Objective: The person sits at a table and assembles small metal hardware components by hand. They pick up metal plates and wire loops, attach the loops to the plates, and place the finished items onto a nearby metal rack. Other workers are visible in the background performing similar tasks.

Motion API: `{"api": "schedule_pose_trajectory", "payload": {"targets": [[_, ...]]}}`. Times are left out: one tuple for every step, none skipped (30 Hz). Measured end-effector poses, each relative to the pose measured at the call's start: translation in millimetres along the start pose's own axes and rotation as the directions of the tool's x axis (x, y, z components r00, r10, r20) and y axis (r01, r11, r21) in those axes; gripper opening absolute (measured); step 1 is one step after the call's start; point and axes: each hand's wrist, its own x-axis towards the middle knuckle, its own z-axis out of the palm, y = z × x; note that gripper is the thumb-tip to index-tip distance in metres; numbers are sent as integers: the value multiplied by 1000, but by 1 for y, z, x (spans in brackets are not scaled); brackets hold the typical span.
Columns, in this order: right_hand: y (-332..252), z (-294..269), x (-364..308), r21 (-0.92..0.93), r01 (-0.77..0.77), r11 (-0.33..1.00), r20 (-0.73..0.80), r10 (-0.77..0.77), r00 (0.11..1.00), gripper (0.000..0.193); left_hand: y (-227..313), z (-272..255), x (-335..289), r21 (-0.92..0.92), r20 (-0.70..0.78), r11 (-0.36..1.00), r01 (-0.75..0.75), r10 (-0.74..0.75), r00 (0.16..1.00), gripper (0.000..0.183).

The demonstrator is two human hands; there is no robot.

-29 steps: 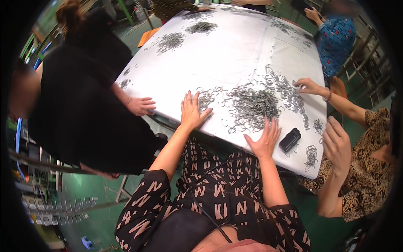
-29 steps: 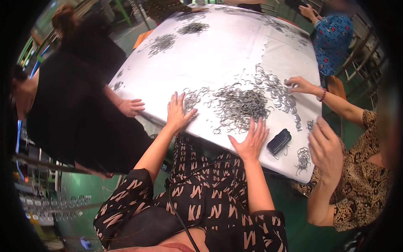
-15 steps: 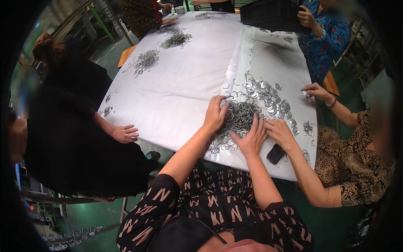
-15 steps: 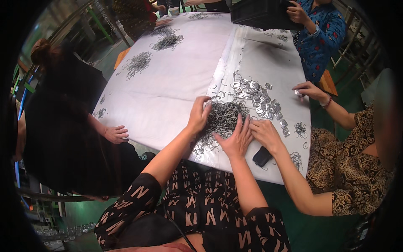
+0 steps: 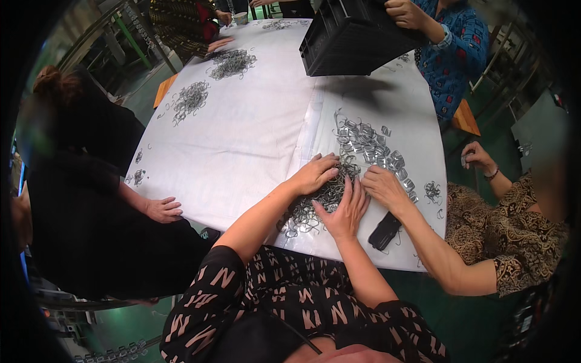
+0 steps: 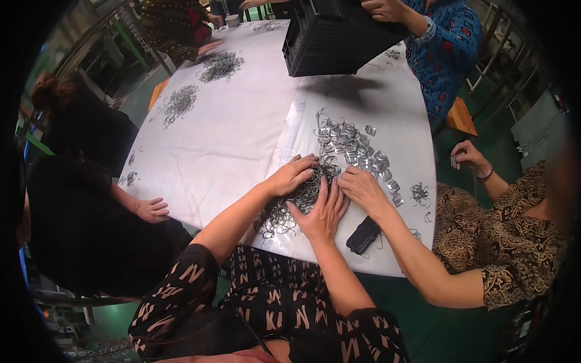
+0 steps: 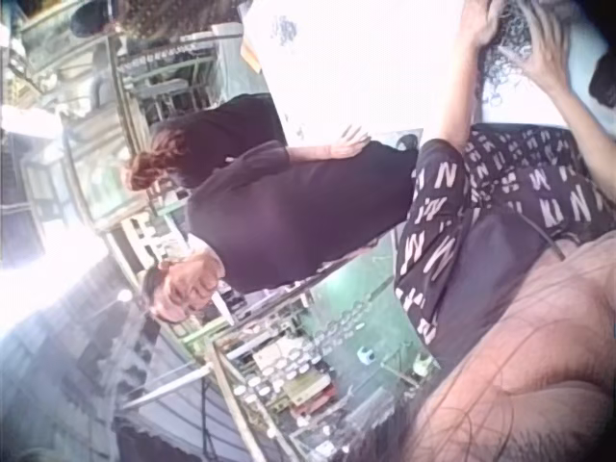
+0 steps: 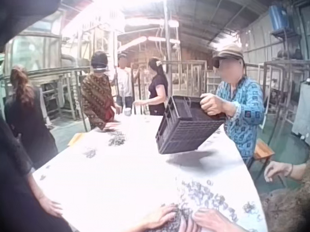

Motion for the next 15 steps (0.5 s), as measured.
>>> {"api": "schedule_pose_trajectory", "payload": {"targets": [[-1, -1, 0, -2, 0, 1000, 7, 0, 1000, 103, 4, 2, -4, -75, -9, 997, 5, -6, 1000, 44], [-3, -3, 0, -6, -2, 1000, 13, 2, 1000, 103, 7, -1, -6, -166, -12, 985, 39, -42, 999, 43], [-4, -4, 0, -11, -6, 1000, 18, 6, 1000, 103, 11, -7, -8, -255, -9, 964, 72, -77, 997, 41], [-4, -5, 1, -7, -6, 1000, 20, 6, 1000, 102, 12, -11, -9, -343, -6, 933, 104, -113, 994, 40], [-5, -5, 1, -5, -8, 1000, 22, 8, 1000, 102, 9, -12, -7, -295, -192, 956, 10, -69, 979, 36], [-5, -5, 2, -3, -11, 1000, 23, 11, 1000, 102, 2, -15, -4, -257, -245, 965, 47, -112, 963, 32], [-5, -6, 4, 8, 7, 1000, 11, -8, 1000, 101, 4, -21, 1, -143, -252, 985, 92, -126, 959, 32], [-5, -7, 4, 1, 5, 1000, 18, -5, 1000, 100, 7, -26, 8, -27, -260, 991, 134, -137, 956, 33], [-4, -7, 3, -6, 2, 1000, 24, -2, 1000, 99, 6, -24, 17, 9, -259, 991, 131, -125, 958, 35], [-3, -7, 4, -10, 5, 1000, 29, -5, 1000, 98, 7, -20, 29, 48, -265, 991, 128, -111, 958, 37], [-2, -5, 4, 0, 4, 1000, 24, -4, 1000, 95, 8, -17, 42, 86, -274, 988, 125, -97, 957, 40], [-1, -5, 4, 5, -2, 1000, 26, 2, 1000, 93, 9, -12, 57, 149, -282, 977, 151, -105, 954, 43], [0, -6, 4, 6, -11, 1000, 26, 11, 1000, 92, 10, -4, 74, 209, -287, 963, 173, -108, 952, 46], [-1, -6, 4, 10, -11, 1000, 33, 11, 999, 91, 10, 2, 89, 266, -301, 942, 203, -119, 946, 49], [-3, -8, 5, -13, -5, 1000, 37, 5, 999, 92, 9, 7, 104, 286, -307, 915, 285, -194, 932, 53]]}}
